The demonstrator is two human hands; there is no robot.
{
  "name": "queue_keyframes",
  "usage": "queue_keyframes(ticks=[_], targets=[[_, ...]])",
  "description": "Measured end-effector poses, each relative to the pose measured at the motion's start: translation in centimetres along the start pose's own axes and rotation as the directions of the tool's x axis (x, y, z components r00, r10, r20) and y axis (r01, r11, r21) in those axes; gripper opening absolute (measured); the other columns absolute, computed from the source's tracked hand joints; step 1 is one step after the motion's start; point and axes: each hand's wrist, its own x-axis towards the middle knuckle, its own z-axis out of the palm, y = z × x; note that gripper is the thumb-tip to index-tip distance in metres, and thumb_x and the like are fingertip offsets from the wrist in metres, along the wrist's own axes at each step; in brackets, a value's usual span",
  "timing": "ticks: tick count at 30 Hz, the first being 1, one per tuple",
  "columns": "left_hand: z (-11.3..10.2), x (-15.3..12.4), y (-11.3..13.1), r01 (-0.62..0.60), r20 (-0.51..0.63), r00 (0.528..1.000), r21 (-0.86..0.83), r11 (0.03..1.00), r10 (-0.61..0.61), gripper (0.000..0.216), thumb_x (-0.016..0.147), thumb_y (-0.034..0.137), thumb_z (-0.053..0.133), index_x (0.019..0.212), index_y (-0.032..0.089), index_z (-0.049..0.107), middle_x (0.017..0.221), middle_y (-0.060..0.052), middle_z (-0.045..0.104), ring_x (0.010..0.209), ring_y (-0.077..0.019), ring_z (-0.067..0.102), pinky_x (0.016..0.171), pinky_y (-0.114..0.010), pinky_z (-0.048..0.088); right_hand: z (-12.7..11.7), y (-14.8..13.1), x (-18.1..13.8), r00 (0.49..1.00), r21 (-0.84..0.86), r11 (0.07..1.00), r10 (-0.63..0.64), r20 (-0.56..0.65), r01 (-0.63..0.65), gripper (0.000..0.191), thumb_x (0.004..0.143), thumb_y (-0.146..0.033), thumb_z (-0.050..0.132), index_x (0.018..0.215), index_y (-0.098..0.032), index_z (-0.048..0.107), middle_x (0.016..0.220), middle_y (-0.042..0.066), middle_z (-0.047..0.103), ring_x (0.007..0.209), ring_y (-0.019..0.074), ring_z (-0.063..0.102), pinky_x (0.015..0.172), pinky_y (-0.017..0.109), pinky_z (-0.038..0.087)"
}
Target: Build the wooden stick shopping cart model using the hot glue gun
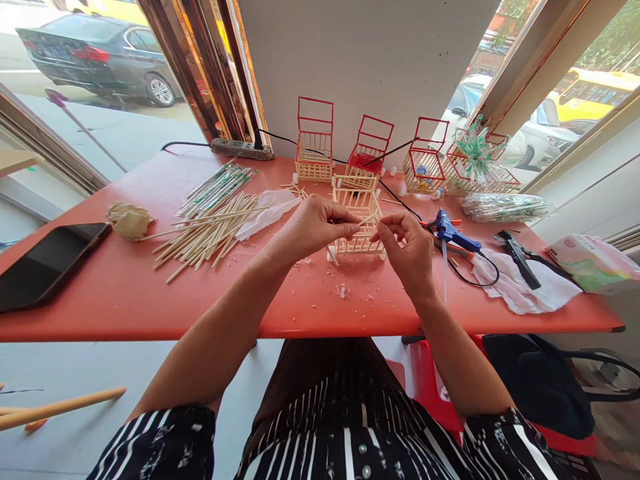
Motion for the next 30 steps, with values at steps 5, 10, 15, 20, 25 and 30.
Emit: queue_keyframes(ticks=[5, 10, 15, 20, 25, 30], targets=[[-0.06, -0.16, 0.52, 0.001, -0.019, 1.000, 0.022, 1.000, -0.001, 0.011, 0.081, 0.019, 0.079, 0.083, 0.018, 0.089, 0.071, -0.004, 0.081, 0.073, -0.0199, 0.075, 0.062, -0.024, 0.054, 0.03, -0.13, 0.04, 1.000, 0.015, 1.000, 0.007, 0.008, -0.007, 0.014, 0.098, -0.037, 0.069, 0.095, -0.023, 0.066, 0.077, -0.001, 0.078, 0.072, 0.0172, 0.075, 0.073, 0.031, 0.050], [-0.03, -0.06, 0.37, 0.002, -0.012, 1.000, 0.013, 1.000, -0.002, 0.012, 0.080, 0.016, 0.078, 0.084, 0.018, 0.089, 0.070, -0.003, 0.081, 0.068, -0.0167, 0.072, 0.060, -0.022, 0.052, 0.08, -0.11, 0.05, 0.999, 0.032, 0.999, 0.025, 0.023, -0.025, 0.014, 0.098, -0.037, 0.069, 0.095, -0.023, 0.066, 0.077, -0.001, 0.079, 0.071, 0.0167, 0.073, 0.073, 0.032, 0.048], [-0.21, 0.00, 0.12, -0.031, -0.014, 0.999, 0.025, 0.999, 0.031, 0.014, 0.080, 0.018, 0.077, 0.087, 0.017, 0.090, 0.072, -0.004, 0.081, 0.070, -0.0170, 0.073, 0.061, -0.022, 0.053, 0.14, 0.08, 0.15, 0.998, 0.051, 0.997, 0.048, 0.040, -0.050, 0.018, 0.098, -0.040, 0.068, 0.099, -0.022, 0.068, 0.078, 0.000, 0.080, 0.073, 0.0167, 0.073, 0.072, 0.031, 0.046], [-0.43, -0.08, 0.30, -0.049, -0.004, 0.999, 0.023, 0.999, 0.049, 0.015, 0.081, 0.020, 0.077, 0.089, 0.017, 0.090, 0.075, -0.004, 0.082, 0.071, -0.0164, 0.073, 0.061, -0.022, 0.053, -0.01, 0.20, 0.31, 0.995, 0.036, 0.998, 0.057, 0.084, -0.060, 0.024, 0.099, -0.043, 0.066, 0.104, -0.021, 0.074, 0.080, 0.002, 0.081, 0.071, 0.0164, 0.073, 0.067, 0.030, 0.045], [-0.48, -0.15, 0.46, -0.042, -0.013, 0.999, 0.038, 0.998, 0.042, 0.012, 0.080, 0.017, 0.078, 0.085, 0.016, 0.089, 0.066, -0.002, 0.077, 0.063, -0.0129, 0.068, 0.056, -0.019, 0.047, -0.15, 0.18, 0.37, 0.993, 0.032, 0.997, 0.063, 0.100, -0.066, 0.022, 0.098, -0.041, 0.067, 0.095, -0.021, 0.073, 0.079, 0.003, 0.080, 0.071, 0.0164, 0.072, 0.066, 0.030, 0.044], [-0.42, -0.01, 0.03, -0.044, -0.009, 0.999, 0.009, 0.999, 0.044, 0.011, 0.080, 0.016, 0.078, 0.084, 0.016, 0.088, 0.063, -0.001, 0.075, 0.058, -0.0103, 0.062, 0.052, -0.019, 0.043, -0.08, 0.04, 0.29, 0.991, 0.027, 0.997, 0.064, 0.115, -0.067, 0.022, 0.099, -0.041, 0.067, 0.094, -0.021, 0.072, 0.078, 0.002, 0.080, 0.072, 0.0166, 0.073, 0.067, 0.030, 0.042]])
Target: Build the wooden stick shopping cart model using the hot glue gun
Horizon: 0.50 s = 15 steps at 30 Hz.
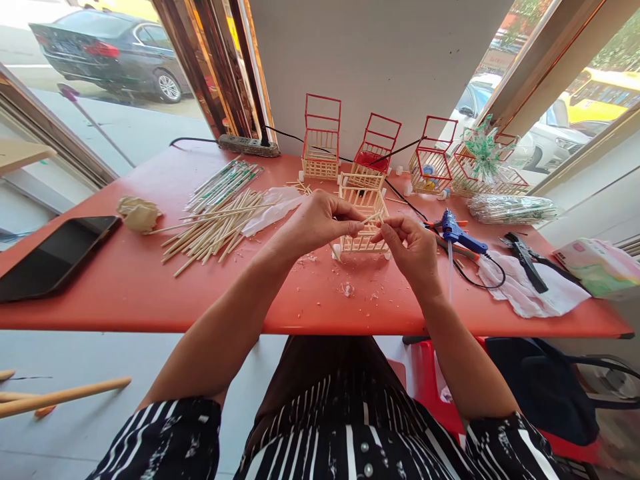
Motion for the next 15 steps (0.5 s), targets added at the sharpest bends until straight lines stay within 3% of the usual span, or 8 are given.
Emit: queue_keyframes(ticks=[15], targets=[[-0.18, -0.03, 0.19, -0.008, -0.009, 1.000, 0.044, 0.999, 0.008, 0.010, 0.080, 0.016, 0.079, 0.083, 0.017, 0.089, 0.062, -0.001, 0.075, 0.060, -0.0124, 0.065, 0.054, -0.020, 0.045, 0.09, -0.19, -0.16, 0.999, 0.008, 0.999, -0.041, -0.031, 0.041, 0.017, 0.099, -0.037, 0.070, 0.092, -0.022, 0.073, 0.077, 0.001, 0.080, 0.074, 0.0168, 0.074, 0.067, 0.029, 0.044]])
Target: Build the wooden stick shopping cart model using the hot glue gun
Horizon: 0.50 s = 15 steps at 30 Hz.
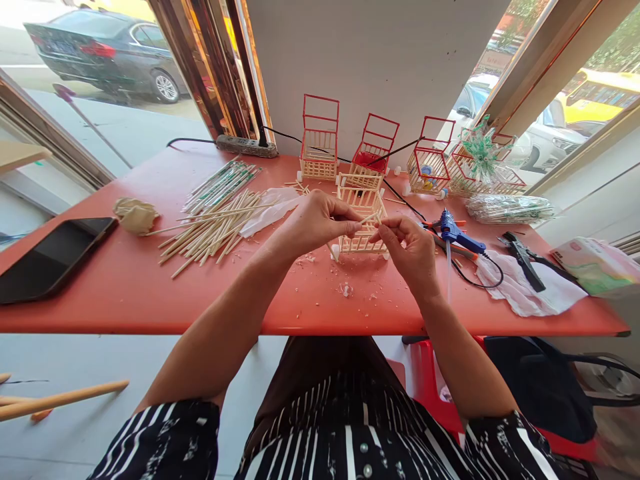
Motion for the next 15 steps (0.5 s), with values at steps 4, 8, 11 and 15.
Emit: queue_keyframes(ticks=[4, 8, 11, 15], targets=[[0.08, 0.11, -0.29, -0.015, 0.005, 1.000, -0.011, 1.000, 0.015, 0.010, 0.080, 0.015, 0.079, 0.082, 0.017, 0.089, 0.061, -0.001, 0.074, 0.059, -0.0121, 0.065, 0.055, -0.021, 0.046, -0.01, 0.06, 0.01, 1.000, 0.006, 1.000, -0.005, 0.005, 0.005, 0.016, 0.099, -0.036, 0.070, 0.092, -0.022, 0.072, 0.077, 0.001, 0.080, 0.074, 0.0169, 0.075, 0.067, 0.029, 0.044], [0.00, 0.00, 0.00, -0.020, 0.003, 1.000, 0.008, 1.000, 0.020, 0.010, 0.080, 0.015, 0.079, 0.080, 0.018, 0.088, 0.060, 0.000, 0.073, 0.059, -0.0124, 0.066, 0.054, -0.020, 0.046, -0.03, 0.07, 0.03, 1.000, 0.022, 1.000, -0.001, 0.017, 0.001, 0.016, 0.099, -0.036, 0.069, 0.092, -0.021, 0.072, 0.077, 0.001, 0.080, 0.075, 0.0168, 0.076, 0.069, 0.029, 0.045], [-0.10, -0.07, 0.15, -0.018, 0.001, 1.000, 0.025, 1.000, 0.018, 0.010, 0.081, 0.017, 0.079, 0.081, 0.017, 0.089, 0.062, -0.001, 0.075, 0.062, -0.0134, 0.068, 0.054, -0.020, 0.046, -0.01, 0.05, 0.03, 1.000, 0.025, 1.000, 0.003, 0.014, -0.003, 0.017, 0.099, -0.037, 0.069, 0.093, -0.021, 0.073, 0.078, 0.001, 0.081, 0.075, 0.0169, 0.076, 0.070, 0.029, 0.046], [-0.21, -0.04, -0.01, -0.020, -0.006, 1.000, 0.019, 1.000, 0.020, 0.010, 0.082, 0.021, 0.080, 0.084, 0.019, 0.089, 0.068, -0.003, 0.079, 0.065, -0.0145, 0.070, 0.058, -0.021, 0.049, 0.00, -0.03, -0.02, 1.000, 0.010, 1.000, 0.010, 0.010, -0.011, 0.021, 0.100, -0.041, 0.069, 0.097, -0.021, 0.075, 0.079, 0.002, 0.081, 0.075, 0.0171, 0.075, 0.069, 0.029, 0.046]])
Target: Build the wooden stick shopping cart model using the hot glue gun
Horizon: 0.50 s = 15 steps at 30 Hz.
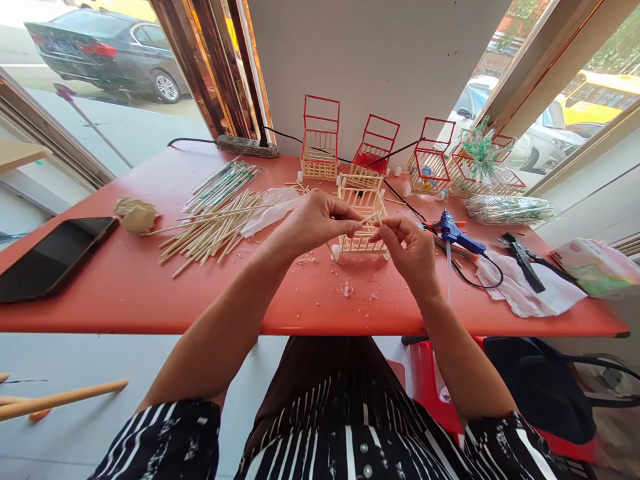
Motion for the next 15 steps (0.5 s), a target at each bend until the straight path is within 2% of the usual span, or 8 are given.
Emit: queue_keyframes(ticks=[5, 15], targets=[[-0.23, -0.02, 0.12, 0.002, 0.012, 1.000, 0.000, 1.000, -0.002, 0.011, 0.084, 0.021, 0.079, 0.085, 0.019, 0.090, 0.070, -0.003, 0.080, 0.069, -0.0157, 0.072, 0.061, -0.021, 0.051, -0.07, -0.09, 0.00, 1.000, -0.033, 0.999, -0.012, 0.005, 0.012, 0.025, 0.101, -0.045, 0.067, 0.099, -0.022, 0.078, 0.083, 0.003, 0.082, 0.076, 0.0174, 0.073, 0.071, 0.030, 0.048], [-0.20, -0.08, 0.19, 0.014, 0.019, 1.000, 0.009, 1.000, -0.014, 0.010, 0.082, 0.019, 0.080, 0.085, 0.019, 0.089, 0.070, -0.003, 0.080, 0.069, -0.0158, 0.072, 0.061, -0.021, 0.051, -0.14, 0.03, 0.10, 1.000, -0.070, 0.997, -0.027, -0.001, 0.027, 0.021, 0.100, -0.038, 0.066, 0.090, -0.023, 0.076, 0.081, 0.002, 0.081, 0.074, 0.0171, 0.068, 0.076, 0.032, 0.049]])
